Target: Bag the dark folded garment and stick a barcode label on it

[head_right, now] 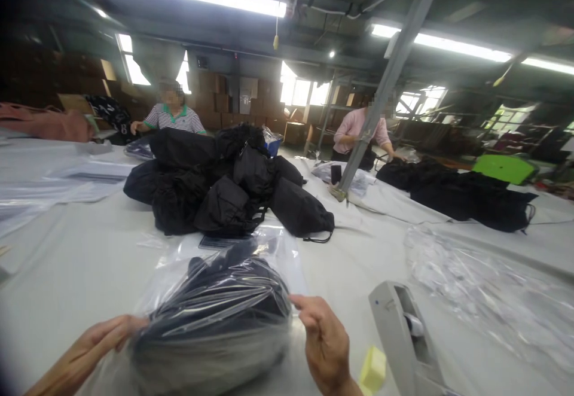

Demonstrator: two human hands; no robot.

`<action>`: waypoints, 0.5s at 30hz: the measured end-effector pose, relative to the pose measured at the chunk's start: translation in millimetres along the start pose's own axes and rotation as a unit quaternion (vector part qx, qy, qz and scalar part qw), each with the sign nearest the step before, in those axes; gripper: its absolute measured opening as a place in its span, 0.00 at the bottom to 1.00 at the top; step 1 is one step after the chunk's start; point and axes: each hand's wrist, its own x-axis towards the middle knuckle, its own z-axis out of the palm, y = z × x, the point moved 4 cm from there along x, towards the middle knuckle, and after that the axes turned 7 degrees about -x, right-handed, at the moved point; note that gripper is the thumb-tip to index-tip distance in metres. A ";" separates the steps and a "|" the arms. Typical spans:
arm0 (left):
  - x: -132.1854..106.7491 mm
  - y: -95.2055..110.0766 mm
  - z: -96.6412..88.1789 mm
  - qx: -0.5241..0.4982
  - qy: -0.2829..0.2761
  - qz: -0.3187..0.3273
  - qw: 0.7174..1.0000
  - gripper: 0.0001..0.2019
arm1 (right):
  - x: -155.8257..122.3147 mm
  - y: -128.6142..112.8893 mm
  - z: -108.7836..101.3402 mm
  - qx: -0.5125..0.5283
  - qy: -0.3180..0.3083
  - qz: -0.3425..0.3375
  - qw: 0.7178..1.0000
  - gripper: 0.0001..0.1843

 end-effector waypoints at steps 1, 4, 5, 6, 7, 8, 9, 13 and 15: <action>1.3 -0.5 -0.4 -0.005 -0.007 -0.011 1.000 0.25 | 3.4 2.3 7.5 0.037 -0.015 0.018 0.999 0.19; 7.0 1.8 -2.5 -0.016 -0.049 -0.033 0.998 0.24 | 11.6 16.2 36.6 0.116 -0.078 0.121 0.983 0.21; 8.8 2.4 -3.5 -0.008 -0.067 -0.032 0.997 0.23 | 12.9 20.9 45.3 0.127 -0.096 0.149 0.976 0.21; 10.2 1.8 -4.8 0.010 -0.081 -0.028 0.996 0.22 | 13.4 25.0 51.9 0.129 -0.107 0.170 0.971 0.21; 11.0 -0.5 -7.1 0.043 -0.081 -0.019 0.996 0.20 | 13.2 28.4 56.2 0.123 -0.109 0.184 0.969 0.20; 11.0 -3.5 -9.8 0.090 -0.067 0.002 0.994 0.17 | 12.2 31.0 58.2 0.112 -0.101 0.192 0.970 0.20; 9.8 -6.2 -12.6 0.151 -0.035 0.039 0.987 0.14 | 10.4 32.7 58.6 0.098 -0.089 0.194 0.972 0.21; -13.6 -1.3 -8.5 0.395 0.222 0.205 0.868 0.16 | -3.9 36.6 55.3 0.045 -0.031 0.214 0.975 0.21; -29.3 14.9 10.4 0.422 0.333 0.234 0.810 0.19 | -12.0 38.1 56.4 0.033 -0.005 0.231 0.972 0.21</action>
